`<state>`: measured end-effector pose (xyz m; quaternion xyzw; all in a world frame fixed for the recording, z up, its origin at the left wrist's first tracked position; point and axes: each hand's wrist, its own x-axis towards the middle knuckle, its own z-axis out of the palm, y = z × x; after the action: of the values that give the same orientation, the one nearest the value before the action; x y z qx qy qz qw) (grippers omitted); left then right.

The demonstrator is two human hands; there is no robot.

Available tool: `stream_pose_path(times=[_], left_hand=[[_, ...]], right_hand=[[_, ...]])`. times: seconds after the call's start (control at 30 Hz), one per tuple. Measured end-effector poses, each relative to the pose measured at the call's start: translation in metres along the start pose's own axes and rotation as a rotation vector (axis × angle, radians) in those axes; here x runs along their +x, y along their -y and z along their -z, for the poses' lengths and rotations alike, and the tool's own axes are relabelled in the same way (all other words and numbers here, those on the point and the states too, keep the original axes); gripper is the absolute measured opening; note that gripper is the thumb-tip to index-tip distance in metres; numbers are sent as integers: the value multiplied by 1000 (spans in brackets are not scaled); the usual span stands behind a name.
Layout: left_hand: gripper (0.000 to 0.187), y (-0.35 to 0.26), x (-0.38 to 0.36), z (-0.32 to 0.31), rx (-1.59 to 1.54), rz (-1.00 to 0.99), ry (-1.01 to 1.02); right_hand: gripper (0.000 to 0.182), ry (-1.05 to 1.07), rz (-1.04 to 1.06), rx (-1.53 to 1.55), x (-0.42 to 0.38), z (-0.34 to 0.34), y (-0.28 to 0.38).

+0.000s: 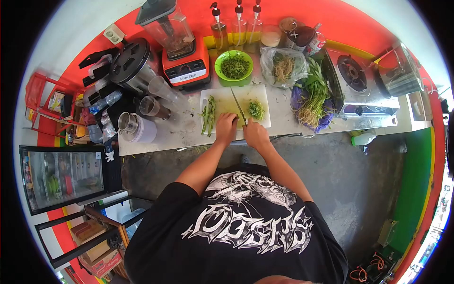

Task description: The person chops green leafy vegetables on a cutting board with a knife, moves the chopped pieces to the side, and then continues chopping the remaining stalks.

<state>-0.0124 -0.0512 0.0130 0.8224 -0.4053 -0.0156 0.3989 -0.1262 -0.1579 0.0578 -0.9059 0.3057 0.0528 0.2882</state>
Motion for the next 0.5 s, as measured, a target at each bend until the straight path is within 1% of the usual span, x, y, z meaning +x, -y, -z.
stream_pose_path(times=[0.07,0.13,0.2,0.37,0.43,0.5], left_hand=[[8,-1,-2,4,12,-28,0],[8,-1,-7,6,22,-43,13],[9,-1,-7,6,48,-74,-11],[10,4,-3,2,76,2,32],[11,7,-1,0,89,34,49],[13,9,-1,-4,80,66,-11]], right_hand=[[33,7,7,0,6,2,5],[32,65,17,-64,6,-3,7],[31,82,26,-88,6,-7,8],[29,106,34,-156,-9,-9,12],[29,174,-36,-213,-15,-10,14],[29,180,-45,-202,-20,-10,15]])
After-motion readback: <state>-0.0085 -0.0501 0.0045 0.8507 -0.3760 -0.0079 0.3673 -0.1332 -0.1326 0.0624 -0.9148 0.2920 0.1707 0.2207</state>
